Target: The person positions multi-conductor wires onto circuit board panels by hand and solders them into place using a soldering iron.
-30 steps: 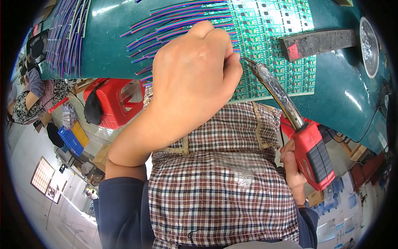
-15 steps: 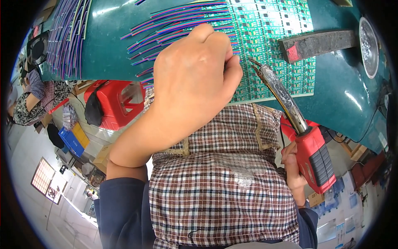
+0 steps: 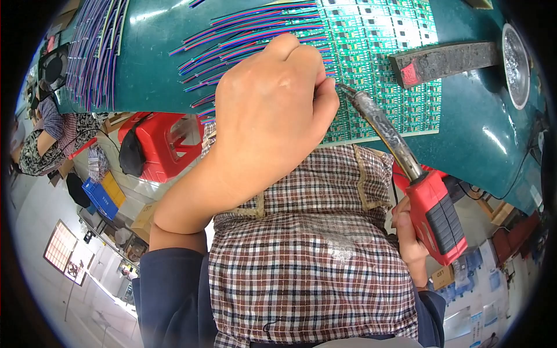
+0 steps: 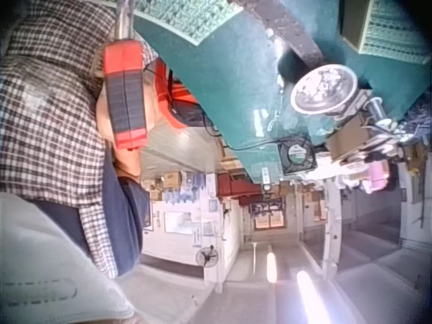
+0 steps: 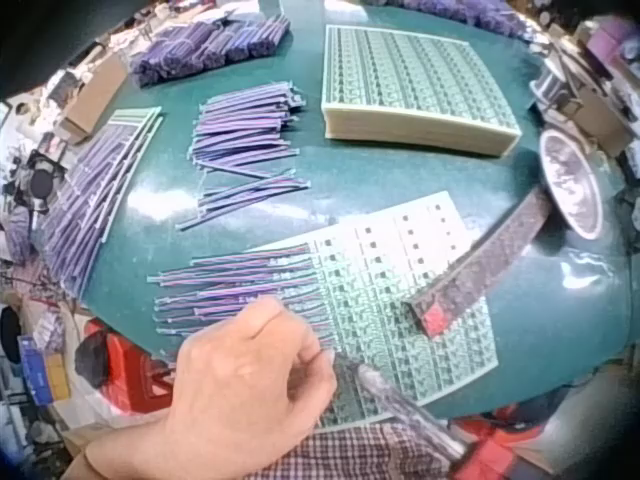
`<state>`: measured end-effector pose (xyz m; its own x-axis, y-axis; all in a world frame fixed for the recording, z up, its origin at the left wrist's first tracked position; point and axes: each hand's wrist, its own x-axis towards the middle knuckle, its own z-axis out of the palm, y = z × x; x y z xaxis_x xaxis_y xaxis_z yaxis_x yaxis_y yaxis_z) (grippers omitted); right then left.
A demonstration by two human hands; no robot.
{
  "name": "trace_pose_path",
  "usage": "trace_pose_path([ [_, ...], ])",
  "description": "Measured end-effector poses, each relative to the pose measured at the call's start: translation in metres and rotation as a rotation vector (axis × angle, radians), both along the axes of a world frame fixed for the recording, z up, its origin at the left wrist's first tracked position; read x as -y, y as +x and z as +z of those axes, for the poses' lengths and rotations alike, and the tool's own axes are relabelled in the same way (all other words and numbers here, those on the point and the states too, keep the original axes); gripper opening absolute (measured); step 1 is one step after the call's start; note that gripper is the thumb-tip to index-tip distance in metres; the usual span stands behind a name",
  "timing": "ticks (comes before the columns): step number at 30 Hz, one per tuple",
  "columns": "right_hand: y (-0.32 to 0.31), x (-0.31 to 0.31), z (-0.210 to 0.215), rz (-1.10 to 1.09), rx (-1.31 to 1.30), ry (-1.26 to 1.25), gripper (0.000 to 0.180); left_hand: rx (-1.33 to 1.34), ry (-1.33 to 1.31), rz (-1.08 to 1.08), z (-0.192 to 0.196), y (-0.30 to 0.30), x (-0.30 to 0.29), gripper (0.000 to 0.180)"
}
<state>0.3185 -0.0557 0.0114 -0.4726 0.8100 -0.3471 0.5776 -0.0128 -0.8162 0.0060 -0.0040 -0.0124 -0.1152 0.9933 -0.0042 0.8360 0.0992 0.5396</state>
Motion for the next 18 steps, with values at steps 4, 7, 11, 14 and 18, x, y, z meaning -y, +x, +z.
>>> trace_pose_path([
  [4,0.005,0.001,0.002,-0.007,-0.033,0.029,0.012,-0.006,-0.005,-0.001,0.001,0.000,0.000,0.018],
  [7,0.004,0.001,0.002,-0.047,-0.097,-0.053,0.011,-0.001,-0.003,0.000,0.000,-0.001,0.000,0.018],
  [11,0.001,0.001,0.001,-0.094,-0.107,-0.054,0.009,-0.011,-0.007,0.000,0.002,0.000,0.001,0.018],
  [14,0.002,-0.001,0.000,-0.054,-0.104,-0.009,0.007,-0.015,0.014,0.015,0.004,-0.001,0.002,0.019],
  [18,0.000,-0.003,0.004,-0.021,-0.090,-0.009,0.003,-0.210,0.172,-0.076,0.010,-0.022,-0.020,0.014],
])
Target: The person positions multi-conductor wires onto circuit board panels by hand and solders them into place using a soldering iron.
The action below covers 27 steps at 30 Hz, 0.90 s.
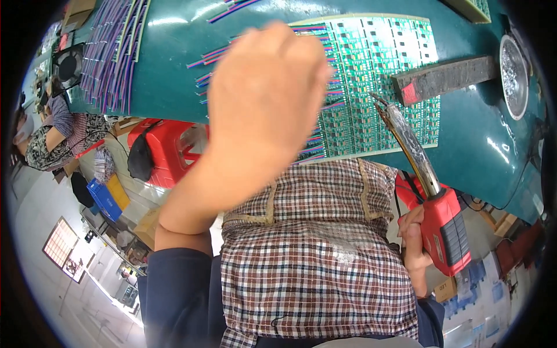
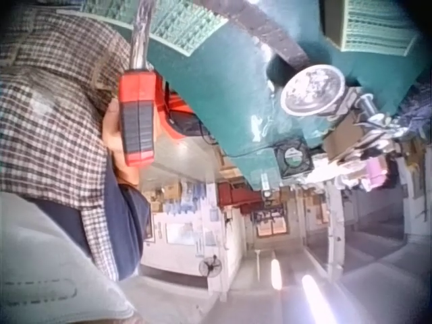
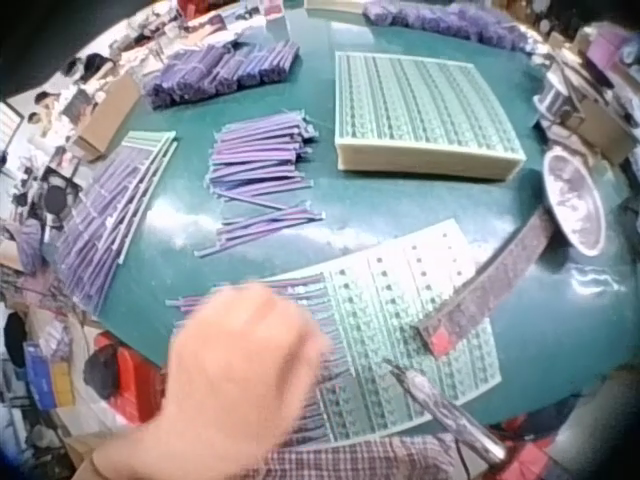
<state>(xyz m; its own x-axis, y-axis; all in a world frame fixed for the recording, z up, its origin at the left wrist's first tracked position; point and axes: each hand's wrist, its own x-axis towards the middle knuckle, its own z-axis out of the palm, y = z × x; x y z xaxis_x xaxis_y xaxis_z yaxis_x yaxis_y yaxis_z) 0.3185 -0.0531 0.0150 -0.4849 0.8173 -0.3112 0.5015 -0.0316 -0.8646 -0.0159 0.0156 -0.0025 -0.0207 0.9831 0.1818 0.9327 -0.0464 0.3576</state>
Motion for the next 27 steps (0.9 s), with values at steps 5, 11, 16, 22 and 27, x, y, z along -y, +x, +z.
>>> trace_pose_path([
  [5,-0.001,0.004,-0.007,-0.036,-0.069,0.047,0.001,-0.047,0.096,0.092,0.000,-0.043,-0.048,0.017],
  [11,0.005,0.006,-0.008,-0.020,-0.020,0.077,0.001,0.245,-0.202,0.196,0.018,-0.047,-0.054,0.016],
  [16,0.002,0.002,-0.009,0.001,-0.013,0.099,0.005,0.248,-0.104,0.097,0.006,-0.054,-0.057,0.015],
  [22,-0.002,0.001,-0.001,-0.051,-0.022,0.067,0.008,0.128,-0.104,0.028,0.011,-0.054,-0.060,0.015],
  [27,-0.002,-0.001,0.001,0.014,0.035,0.085,0.007,0.487,-0.213,0.264,0.048,-0.021,-0.049,0.013],
])
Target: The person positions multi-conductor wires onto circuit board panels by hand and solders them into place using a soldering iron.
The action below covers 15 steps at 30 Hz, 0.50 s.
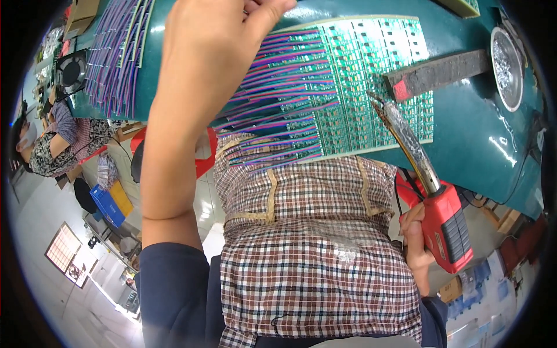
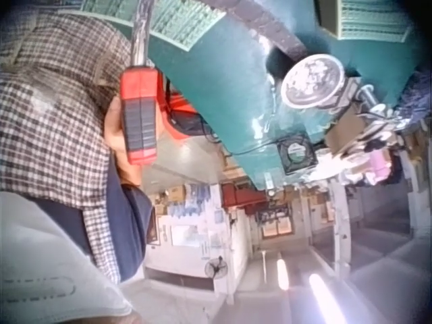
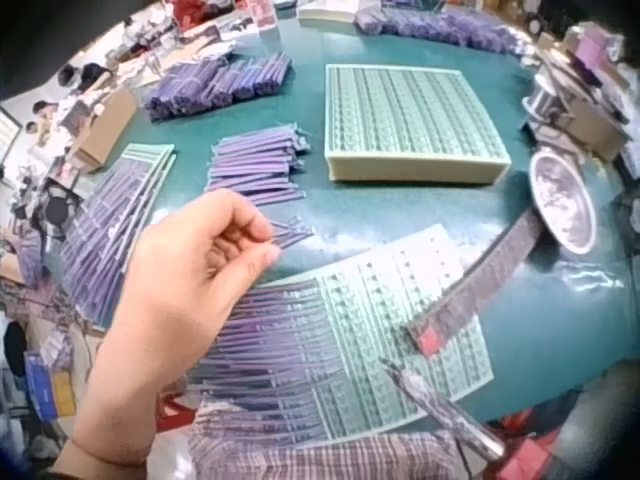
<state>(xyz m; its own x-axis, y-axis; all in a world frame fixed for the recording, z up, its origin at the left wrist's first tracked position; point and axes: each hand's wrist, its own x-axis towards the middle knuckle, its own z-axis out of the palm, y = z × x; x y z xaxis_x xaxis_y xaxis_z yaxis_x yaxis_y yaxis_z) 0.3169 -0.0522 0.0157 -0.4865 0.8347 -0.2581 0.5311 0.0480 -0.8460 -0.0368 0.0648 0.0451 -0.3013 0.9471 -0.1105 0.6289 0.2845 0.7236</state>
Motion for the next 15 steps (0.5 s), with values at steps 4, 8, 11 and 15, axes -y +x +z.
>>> trace_pose_path([
  [4,0.003,0.005,0.011,-0.122,0.161,-0.061,0.018,-0.067,0.096,-0.271,-0.017,0.008,0.046,0.007],
  [8,0.003,0.008,0.002,-0.103,-0.041,-0.103,0.009,-0.068,0.044,-0.255,-0.029,0.028,0.074,0.011],
  [11,0.006,0.008,0.001,-0.072,-0.083,-0.135,0.009,-0.064,-0.012,-0.187,-0.036,0.038,0.080,0.014],
  [15,0.004,0.011,0.002,-0.032,-0.030,-0.100,0.015,-0.117,0.014,-0.174,-0.046,0.040,0.080,0.015],
])
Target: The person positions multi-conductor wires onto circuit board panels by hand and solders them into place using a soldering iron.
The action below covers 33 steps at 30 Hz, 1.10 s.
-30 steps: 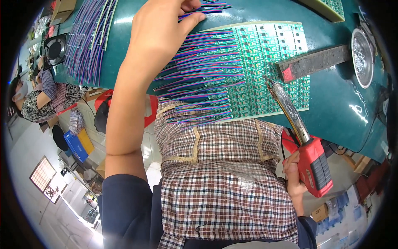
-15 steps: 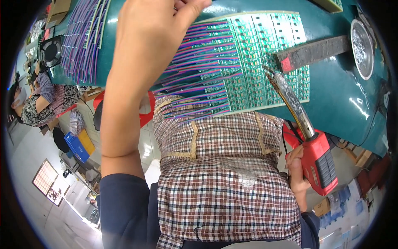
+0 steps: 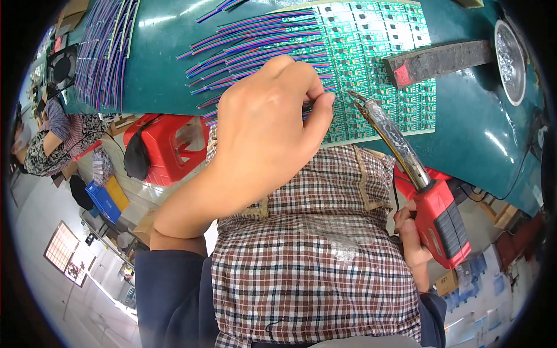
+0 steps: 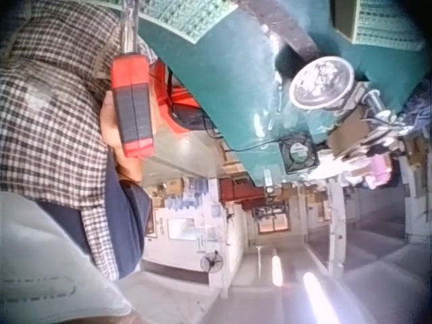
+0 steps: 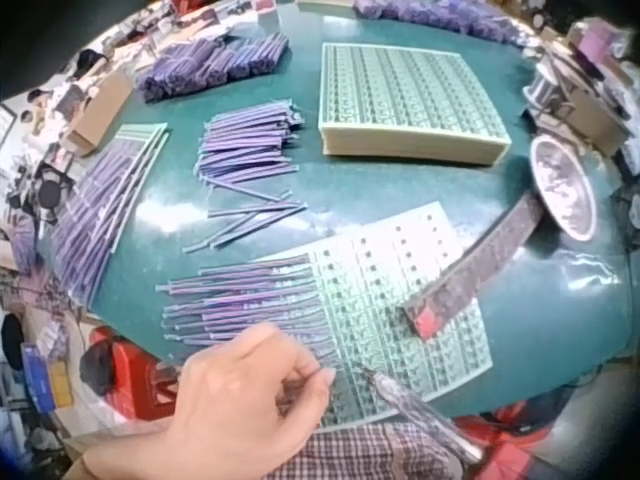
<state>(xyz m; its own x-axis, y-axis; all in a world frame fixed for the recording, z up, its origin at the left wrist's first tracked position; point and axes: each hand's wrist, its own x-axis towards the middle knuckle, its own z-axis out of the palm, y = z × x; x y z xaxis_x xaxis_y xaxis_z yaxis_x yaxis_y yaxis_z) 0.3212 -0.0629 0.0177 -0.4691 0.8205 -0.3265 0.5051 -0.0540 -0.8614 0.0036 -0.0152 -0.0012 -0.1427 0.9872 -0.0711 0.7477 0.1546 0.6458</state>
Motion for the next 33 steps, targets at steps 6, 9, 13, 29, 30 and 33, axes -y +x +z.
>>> trace_pose_path([
  [6,-0.008,-0.004,-0.002,-0.069,-0.027,-0.021,0.022,-0.043,0.032,-0.016,-0.005,0.002,-0.001,0.015],
  [9,-0.008,-0.005,-0.004,-0.052,-0.029,-0.011,0.016,-0.044,0.017,-0.001,-0.006,0.002,0.000,0.015],
  [13,-0.014,-0.007,-0.002,-0.064,0.004,-0.004,0.007,-0.050,0.007,-0.001,-0.005,0.003,-0.002,0.017],
  [29,-0.004,-0.004,-0.002,0.004,0.009,0.022,0.010,-0.069,0.014,-0.001,-0.006,0.005,-0.002,0.019],
  [30,-0.003,-0.002,-0.001,0.010,0.038,0.044,0.011,-0.068,0.014,-0.001,-0.006,0.005,-0.002,0.019],
  [33,-0.001,-0.003,-0.003,0.032,0.051,0.060,0.014,-0.060,0.020,0.002,-0.006,0.005,-0.002,0.019],
])
